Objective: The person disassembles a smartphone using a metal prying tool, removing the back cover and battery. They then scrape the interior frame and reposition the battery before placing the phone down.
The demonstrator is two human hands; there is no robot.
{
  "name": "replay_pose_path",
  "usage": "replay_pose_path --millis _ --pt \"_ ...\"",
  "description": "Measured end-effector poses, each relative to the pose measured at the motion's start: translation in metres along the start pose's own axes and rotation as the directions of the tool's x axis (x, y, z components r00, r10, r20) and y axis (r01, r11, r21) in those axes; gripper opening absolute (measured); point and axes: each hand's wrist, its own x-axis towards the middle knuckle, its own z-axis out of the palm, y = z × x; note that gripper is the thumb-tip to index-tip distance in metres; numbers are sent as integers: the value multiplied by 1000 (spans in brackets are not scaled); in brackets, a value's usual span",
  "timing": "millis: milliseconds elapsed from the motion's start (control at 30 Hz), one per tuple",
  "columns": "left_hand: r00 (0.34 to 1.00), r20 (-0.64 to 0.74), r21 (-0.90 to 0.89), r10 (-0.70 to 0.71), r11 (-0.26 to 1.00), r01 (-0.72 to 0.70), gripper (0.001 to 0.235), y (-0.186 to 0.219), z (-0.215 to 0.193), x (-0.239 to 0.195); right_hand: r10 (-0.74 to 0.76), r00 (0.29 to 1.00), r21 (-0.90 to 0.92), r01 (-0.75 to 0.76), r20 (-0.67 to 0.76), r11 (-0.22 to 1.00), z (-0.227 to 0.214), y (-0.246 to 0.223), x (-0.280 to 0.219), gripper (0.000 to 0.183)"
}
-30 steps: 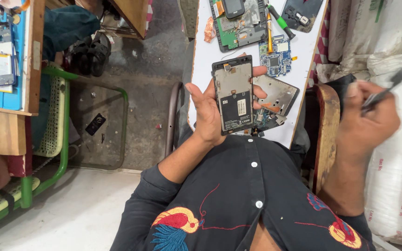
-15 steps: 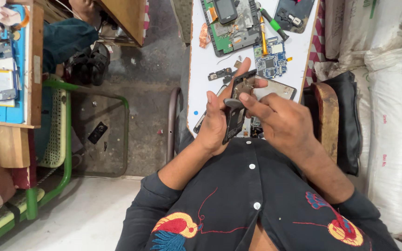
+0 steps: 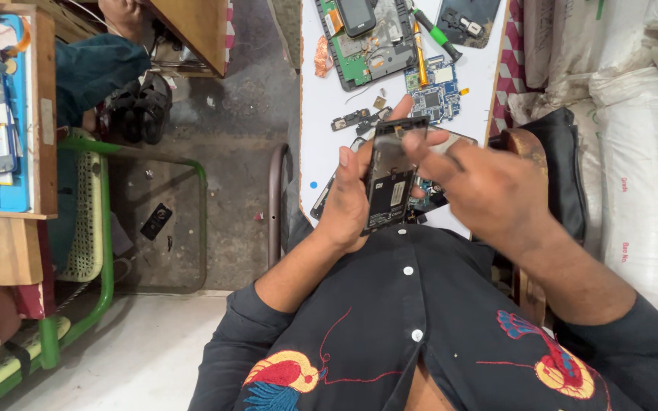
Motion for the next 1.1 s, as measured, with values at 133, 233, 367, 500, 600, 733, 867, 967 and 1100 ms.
replay_pose_path --millis 133,233,367,500,600,733,867,967,1100 --pt "991 -131 -101 6 995 -19 102 -7 -2 2 -168 985 343 171 -37 924 2 -15 -3 77" --pt "989 -143 -162 24 986 -48 97 -7 -3 4 -116 993 288 102 32 952 3 -15 -4 78" --pt "984 -175 -135 46 988 -70 89 -3 -1 1 3 996 113 -13 92 993 5 -10 -6 78" --pt "979 -189 -108 83 989 -105 87 3 -7 1 -90 993 265 67 76 962 11 -22 -13 77" --pt "979 -185 -219 85 968 -126 87 5 -10 2 -35 999 267 33 6 963 7 -19 -15 69" --pt "967 -220 -193 128 966 -172 84 1 -12 2 -9 997 216 -8 76 976 7 -22 -17 61" --pt "943 -271 -231 192 938 -258 81 -2 -23 3 -6 999 250 -6 46 968 13 -29 -18 62" --pt "934 -289 -268 212 918 -291 82 -5 -28 5 57 998 266 -59 13 962 12 -26 -16 61" --pt "939 -218 -309 267 894 -325 81 -8 -32 1 -91 990 300 55 108 952 17 -31 -13 61"
